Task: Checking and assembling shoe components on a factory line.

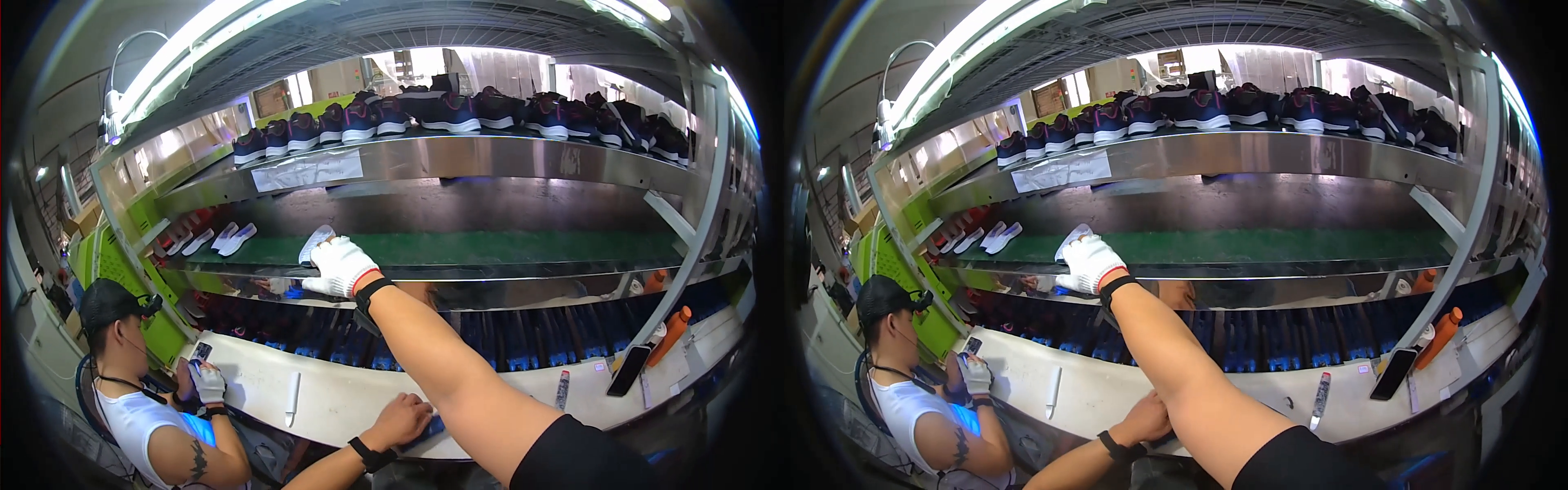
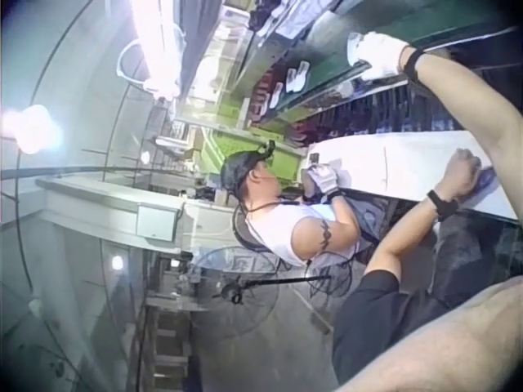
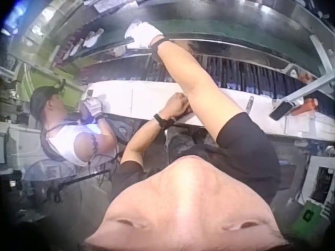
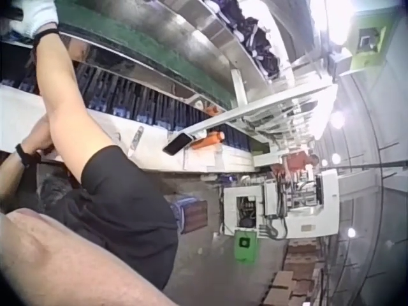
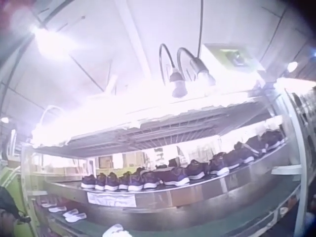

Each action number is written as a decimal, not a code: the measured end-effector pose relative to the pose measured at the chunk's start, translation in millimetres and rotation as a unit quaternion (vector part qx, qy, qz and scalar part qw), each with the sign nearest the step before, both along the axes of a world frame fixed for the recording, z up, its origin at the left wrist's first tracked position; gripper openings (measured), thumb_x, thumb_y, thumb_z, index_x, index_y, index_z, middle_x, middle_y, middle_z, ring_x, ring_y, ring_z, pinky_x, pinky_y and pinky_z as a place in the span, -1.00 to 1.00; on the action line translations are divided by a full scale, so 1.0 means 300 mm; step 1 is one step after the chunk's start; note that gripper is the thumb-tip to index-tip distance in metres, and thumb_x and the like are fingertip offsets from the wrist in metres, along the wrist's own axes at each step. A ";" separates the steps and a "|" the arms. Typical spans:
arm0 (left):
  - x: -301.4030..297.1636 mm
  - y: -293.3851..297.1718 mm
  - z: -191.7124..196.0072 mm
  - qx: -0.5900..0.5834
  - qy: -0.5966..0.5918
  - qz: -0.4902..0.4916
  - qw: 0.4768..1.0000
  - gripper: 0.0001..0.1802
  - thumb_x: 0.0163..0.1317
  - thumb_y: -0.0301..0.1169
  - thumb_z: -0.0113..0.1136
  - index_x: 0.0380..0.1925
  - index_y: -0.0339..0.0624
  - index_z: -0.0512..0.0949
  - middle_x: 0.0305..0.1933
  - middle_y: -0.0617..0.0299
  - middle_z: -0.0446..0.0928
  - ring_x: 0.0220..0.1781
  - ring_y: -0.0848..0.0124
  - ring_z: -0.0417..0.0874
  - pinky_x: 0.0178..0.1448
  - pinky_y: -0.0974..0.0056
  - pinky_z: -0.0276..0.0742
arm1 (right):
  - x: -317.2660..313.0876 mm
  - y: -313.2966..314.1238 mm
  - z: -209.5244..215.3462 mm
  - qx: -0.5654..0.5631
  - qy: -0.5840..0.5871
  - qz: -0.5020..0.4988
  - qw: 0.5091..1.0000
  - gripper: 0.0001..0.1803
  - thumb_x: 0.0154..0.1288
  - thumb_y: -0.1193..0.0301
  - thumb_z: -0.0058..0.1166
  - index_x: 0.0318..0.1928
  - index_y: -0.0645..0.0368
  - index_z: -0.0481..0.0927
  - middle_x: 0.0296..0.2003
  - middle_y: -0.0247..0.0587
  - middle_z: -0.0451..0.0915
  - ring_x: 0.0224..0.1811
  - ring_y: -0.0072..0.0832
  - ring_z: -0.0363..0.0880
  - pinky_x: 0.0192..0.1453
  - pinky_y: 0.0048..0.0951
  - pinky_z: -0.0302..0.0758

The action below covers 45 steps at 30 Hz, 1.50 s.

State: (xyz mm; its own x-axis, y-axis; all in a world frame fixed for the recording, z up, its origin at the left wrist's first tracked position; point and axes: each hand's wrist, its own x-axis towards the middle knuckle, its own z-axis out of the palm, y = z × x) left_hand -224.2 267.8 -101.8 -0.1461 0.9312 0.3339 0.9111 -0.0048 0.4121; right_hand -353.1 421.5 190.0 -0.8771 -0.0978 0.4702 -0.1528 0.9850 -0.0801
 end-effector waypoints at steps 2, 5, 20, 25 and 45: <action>0.064 0.006 0.019 0.020 0.029 -0.016 0.999 -0.57 0.58 -0.09 0.21 0.26 -0.04 0.69 -0.05 -0.07 0.71 0.06 -0.07 0.76 0.29 -0.04 0.62 | 0.019 0.018 -0.033 -0.037 0.060 0.021 0.997 -0.48 0.36 -0.08 0.37 0.01 0.10 0.82 0.04 0.06 0.78 0.19 0.03 0.72 0.34 -0.06 0.65; 0.163 0.025 0.091 -0.068 0.071 -0.038 0.994 -0.47 0.56 -0.13 0.22 0.39 -0.15 0.58 -0.04 -0.03 0.73 0.05 -0.01 0.77 0.22 -0.02 0.64 | 0.070 0.059 -0.090 -0.061 0.149 0.024 0.987 -0.81 0.24 0.25 0.39 -0.25 0.08 0.76 -0.22 -0.01 0.77 -0.05 0.04 0.76 0.13 0.03 0.69; 0.331 -0.218 0.175 0.247 -0.054 0.080 0.964 -0.48 0.14 -0.55 0.60 0.16 -0.14 0.75 0.19 0.13 0.82 -0.13 0.20 0.71 0.05 0.13 0.61 | 1.294 0.005 -0.834 -0.414 0.114 -0.062 0.901 -0.73 0.33 0.55 0.50 -0.01 0.21 0.72 -0.14 -0.13 0.79 -0.05 -0.25 0.82 0.10 -0.25 0.71; 0.407 -0.238 0.162 0.194 -0.353 0.181 0.897 -0.69 0.31 -0.56 0.56 0.02 -0.28 0.71 0.21 -0.01 0.81 -0.34 0.40 0.73 -0.21 0.29 0.66 | 1.338 -0.044 -0.882 -0.722 0.195 -0.006 0.664 -0.73 0.51 0.52 0.42 0.07 0.35 0.61 0.02 0.04 0.76 -0.02 -0.34 0.82 0.04 -0.32 0.79; 0.391 -0.262 0.191 0.193 -0.235 0.100 0.947 -0.65 0.31 -0.35 0.64 -0.22 -0.27 0.59 0.27 -0.16 0.78 -0.29 0.18 0.90 -0.25 0.27 0.78 | 1.289 -0.222 -0.912 -0.569 0.102 0.040 0.815 -0.60 0.48 0.24 0.52 0.03 0.13 0.55 0.42 0.37 0.60 0.06 -0.32 0.81 0.20 -0.28 0.73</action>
